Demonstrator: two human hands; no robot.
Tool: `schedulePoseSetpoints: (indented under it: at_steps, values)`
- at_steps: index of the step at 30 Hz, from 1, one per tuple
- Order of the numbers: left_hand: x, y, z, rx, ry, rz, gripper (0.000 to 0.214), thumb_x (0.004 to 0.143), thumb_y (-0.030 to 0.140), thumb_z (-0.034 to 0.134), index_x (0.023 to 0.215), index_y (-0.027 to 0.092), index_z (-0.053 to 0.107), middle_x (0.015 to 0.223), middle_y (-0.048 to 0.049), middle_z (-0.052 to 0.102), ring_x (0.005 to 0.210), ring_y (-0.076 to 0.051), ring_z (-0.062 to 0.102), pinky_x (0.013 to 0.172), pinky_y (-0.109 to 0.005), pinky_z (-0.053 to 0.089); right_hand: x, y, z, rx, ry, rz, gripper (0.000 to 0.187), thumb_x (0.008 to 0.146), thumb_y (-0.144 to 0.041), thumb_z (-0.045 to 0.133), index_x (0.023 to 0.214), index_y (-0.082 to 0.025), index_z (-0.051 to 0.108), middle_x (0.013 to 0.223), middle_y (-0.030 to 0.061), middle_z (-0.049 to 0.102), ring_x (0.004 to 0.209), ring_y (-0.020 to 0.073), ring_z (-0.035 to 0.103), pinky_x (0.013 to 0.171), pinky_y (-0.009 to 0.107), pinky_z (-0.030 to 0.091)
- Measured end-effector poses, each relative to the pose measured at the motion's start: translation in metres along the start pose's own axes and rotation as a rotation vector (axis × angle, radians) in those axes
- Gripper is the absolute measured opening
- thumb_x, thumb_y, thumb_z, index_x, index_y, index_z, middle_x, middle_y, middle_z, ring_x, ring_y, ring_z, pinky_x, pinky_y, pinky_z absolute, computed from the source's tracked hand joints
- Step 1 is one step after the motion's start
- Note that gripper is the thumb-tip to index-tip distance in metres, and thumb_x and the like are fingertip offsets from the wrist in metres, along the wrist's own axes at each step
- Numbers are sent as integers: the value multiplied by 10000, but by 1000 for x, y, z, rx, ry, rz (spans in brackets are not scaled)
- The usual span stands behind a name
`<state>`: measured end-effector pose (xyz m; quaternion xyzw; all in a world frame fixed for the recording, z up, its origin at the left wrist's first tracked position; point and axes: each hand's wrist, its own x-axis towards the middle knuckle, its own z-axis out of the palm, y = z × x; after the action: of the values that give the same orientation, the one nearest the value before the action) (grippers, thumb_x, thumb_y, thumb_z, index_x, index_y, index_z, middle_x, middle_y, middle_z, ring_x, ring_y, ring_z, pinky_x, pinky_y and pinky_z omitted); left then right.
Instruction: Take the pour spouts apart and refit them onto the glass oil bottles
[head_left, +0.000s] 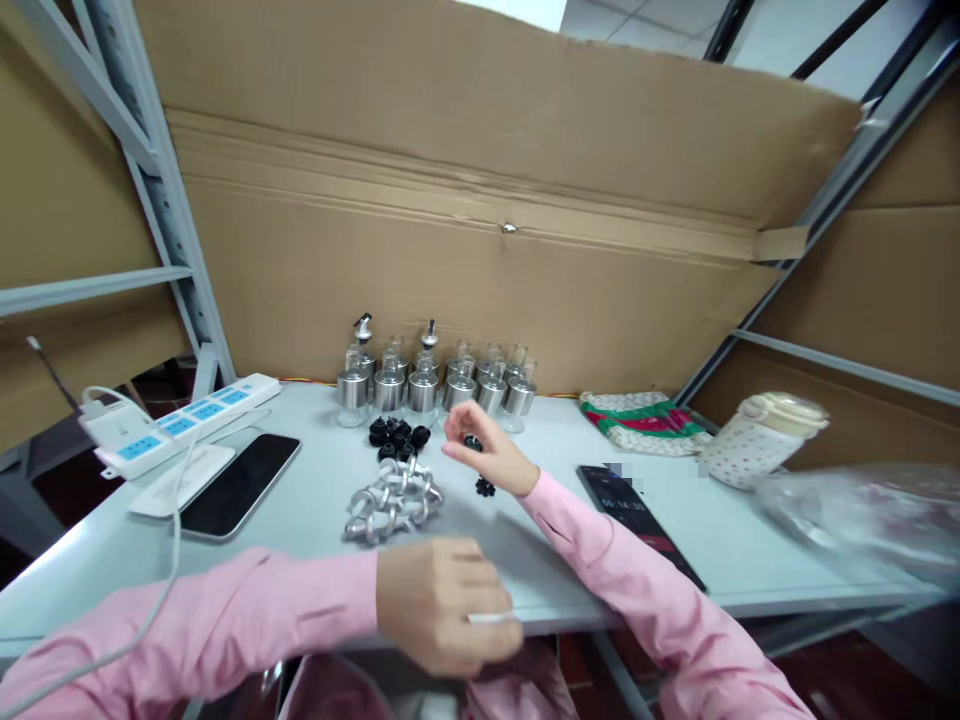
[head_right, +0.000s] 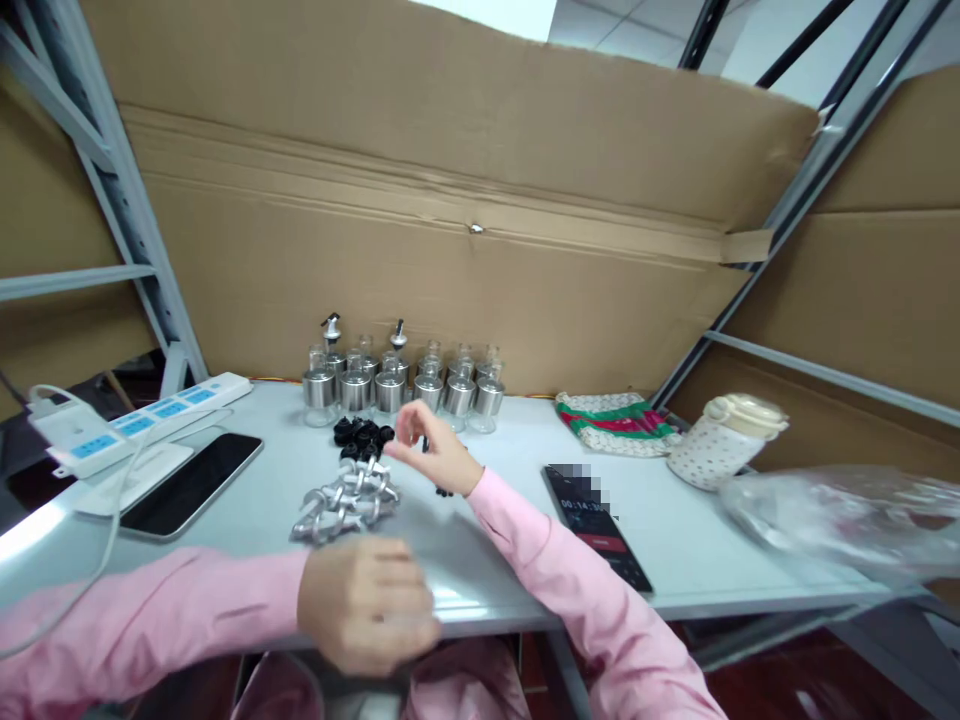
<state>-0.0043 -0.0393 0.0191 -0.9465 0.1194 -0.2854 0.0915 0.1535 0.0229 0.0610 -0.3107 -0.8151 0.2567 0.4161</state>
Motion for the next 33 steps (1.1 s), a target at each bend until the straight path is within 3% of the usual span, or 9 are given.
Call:
schedulePoseSetpoints:
  at_steps: [3,5,7,9,13,20,26,30,33]
  values:
    - [0,21,22,-118,-168,-37,439,874,331,387,1220,86,499,1284,-124,554,1197,-232,483,945,-388,421,40,-6,-25,-170,190,13,251,758,-318,610,925,-191,473,892,31,574,817,141,552,729,285,442]
    - [-4,24,29,-193,-262,-120,525,867,366,396,1300,71,421,1371,-131,470,1276,-256,414,1018,-425,374,72,-2,-38,-275,279,48,240,748,-281,601,937,-177,496,938,52,594,850,152,569,763,300,457]
    - [-8,22,30,-270,-327,-180,567,850,363,424,1342,87,372,1410,-127,421,1300,-262,389,1044,-448,349,105,6,-45,-415,334,179,228,772,-261,566,969,-155,524,1013,87,616,911,161,584,809,305,461]
    - [-10,19,30,-317,-359,-192,572,823,339,465,1338,104,384,1427,-125,396,1311,-264,374,1052,-463,336,134,17,-47,-587,279,381,280,786,-285,573,1024,-139,554,1123,111,612,1021,167,576,885,284,434]
    - [-8,18,28,-303,-376,-165,494,787,297,510,1242,105,490,1420,-128,402,1305,-268,373,1031,-457,352,175,37,-43,-636,244,565,345,783,-340,595,999,-71,611,1072,192,646,1035,249,604,853,317,450]
    - [-6,16,30,-291,-395,-150,398,789,282,515,1147,115,567,1423,-136,394,1316,-268,358,1022,-445,356,186,45,-32,-645,329,646,202,804,-186,550,929,-69,656,1064,235,645,1040,298,608,834,339,452]
    - [-3,13,23,-625,-387,-317,538,774,279,581,1280,145,460,1424,-146,391,1326,-293,347,1087,-512,250,190,18,-60,-597,593,445,299,946,-219,279,1105,-135,519,1148,148,593,1102,210,555,915,341,408]
    - [-3,6,23,-1050,-201,-593,713,650,383,740,1270,175,456,1289,-159,525,1216,-311,475,1053,-517,295,177,-22,-85,-236,926,-146,390,965,-417,117,1082,-210,426,1033,75,555,938,156,596,815,339,454]
    - [-7,-2,30,-1434,-20,-803,936,526,352,836,1319,216,356,1262,-175,512,1098,-276,573,959,-457,414,137,-62,-77,125,1027,-415,351,942,-497,136,952,-255,390,887,8,495,665,82,556,643,257,464]
